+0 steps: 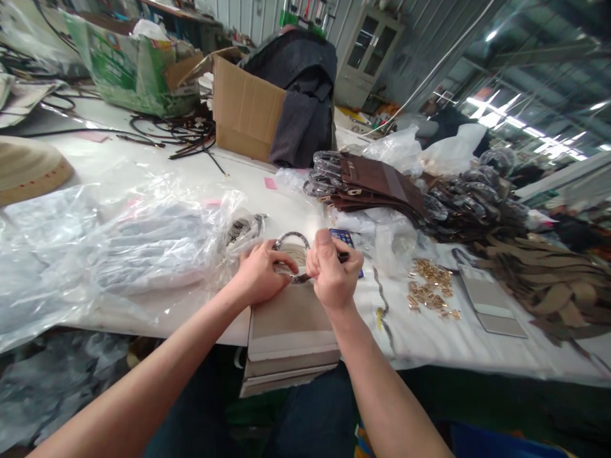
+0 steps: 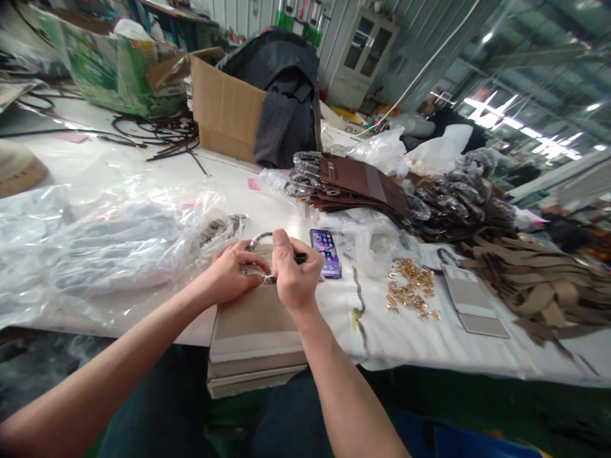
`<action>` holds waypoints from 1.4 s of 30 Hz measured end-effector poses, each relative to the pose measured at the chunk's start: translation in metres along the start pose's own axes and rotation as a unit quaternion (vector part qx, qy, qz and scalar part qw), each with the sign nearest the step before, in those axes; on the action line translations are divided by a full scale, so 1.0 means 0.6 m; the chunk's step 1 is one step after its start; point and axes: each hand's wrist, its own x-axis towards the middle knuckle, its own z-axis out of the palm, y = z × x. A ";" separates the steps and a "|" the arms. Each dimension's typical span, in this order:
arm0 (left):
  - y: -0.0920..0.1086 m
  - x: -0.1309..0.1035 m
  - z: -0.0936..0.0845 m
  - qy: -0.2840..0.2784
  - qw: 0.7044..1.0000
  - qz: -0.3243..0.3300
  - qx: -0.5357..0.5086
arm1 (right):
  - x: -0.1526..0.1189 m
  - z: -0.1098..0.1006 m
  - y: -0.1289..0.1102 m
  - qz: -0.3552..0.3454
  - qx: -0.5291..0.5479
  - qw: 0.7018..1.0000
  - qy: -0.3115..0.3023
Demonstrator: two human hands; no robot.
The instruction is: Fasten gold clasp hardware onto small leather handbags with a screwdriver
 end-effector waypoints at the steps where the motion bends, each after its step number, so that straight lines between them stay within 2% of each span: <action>1: 0.000 0.000 0.000 0.000 1.000 0.001 -0.002 | -0.005 0.004 0.001 -0.003 -0.011 1.000 0.009; 4: 0.003 -0.001 -0.003 -0.012 1.000 -0.002 -0.005 | -0.007 0.015 0.001 0.014 -0.012 0.999 0.039; 7: 0.006 -0.003 -0.006 -0.018 1.000 -0.010 -0.004 | 0.011 0.016 -0.006 0.046 0.039 0.996 0.061; 10: 0.007 -0.003 -0.003 -0.008 1.000 -0.009 -0.006 | 0.027 0.007 -0.016 0.063 0.086 0.993 0.045; 14: 0.003 -0.002 0.002 0.001 1.000 -0.006 -0.004 | 0.024 -0.002 -0.024 0.074 0.088 0.993 0.008; 19: -0.001 -0.001 0.004 -0.001 1.000 -0.005 -0.003 | 0.036 0.009 -0.008 0.110 0.084 0.990 0.010; 22: -0.004 0.000 0.005 -0.004 1.000 0.005 0.002 | 0.073 0.032 0.019 0.161 0.056 0.985 0.017; 25: -0.005 0.001 0.005 -0.005 1.000 0.007 0.007 | 0.114 0.054 0.044 0.251 0.026 0.968 -0.001; 29: -0.006 0.000 0.005 0.004 1.000 0.005 0.005 | 0.132 0.047 0.041 0.313 0.033 0.948 -0.044; 31: -0.006 -0.002 0.006 0.009 1.000 0.002 0.003 | 0.116 0.029 0.024 0.281 0.057 0.957 -0.048; 34: -0.007 -0.004 0.007 0.015 1.000 0.000 0.002 | 0.075 0.003 0.001 0.140 0.084 0.987 -0.003; 36: -0.007 -0.005 0.007 0.016 1.000 0.001 0.001 | 0.050 -0.003 -0.008 0.061 0.090 0.994 0.021; 38: -0.008 -0.006 0.007 0.019 1.000 -0.002 0.000 | 0.033 0.001 -0.012 0.030 0.090 0.995 0.025; 42: -0.008 -0.008 0.006 0.024 1.000 -0.006 -0.008 | 0.017 0.015 -0.012 0.013 0.083 0.996 0.033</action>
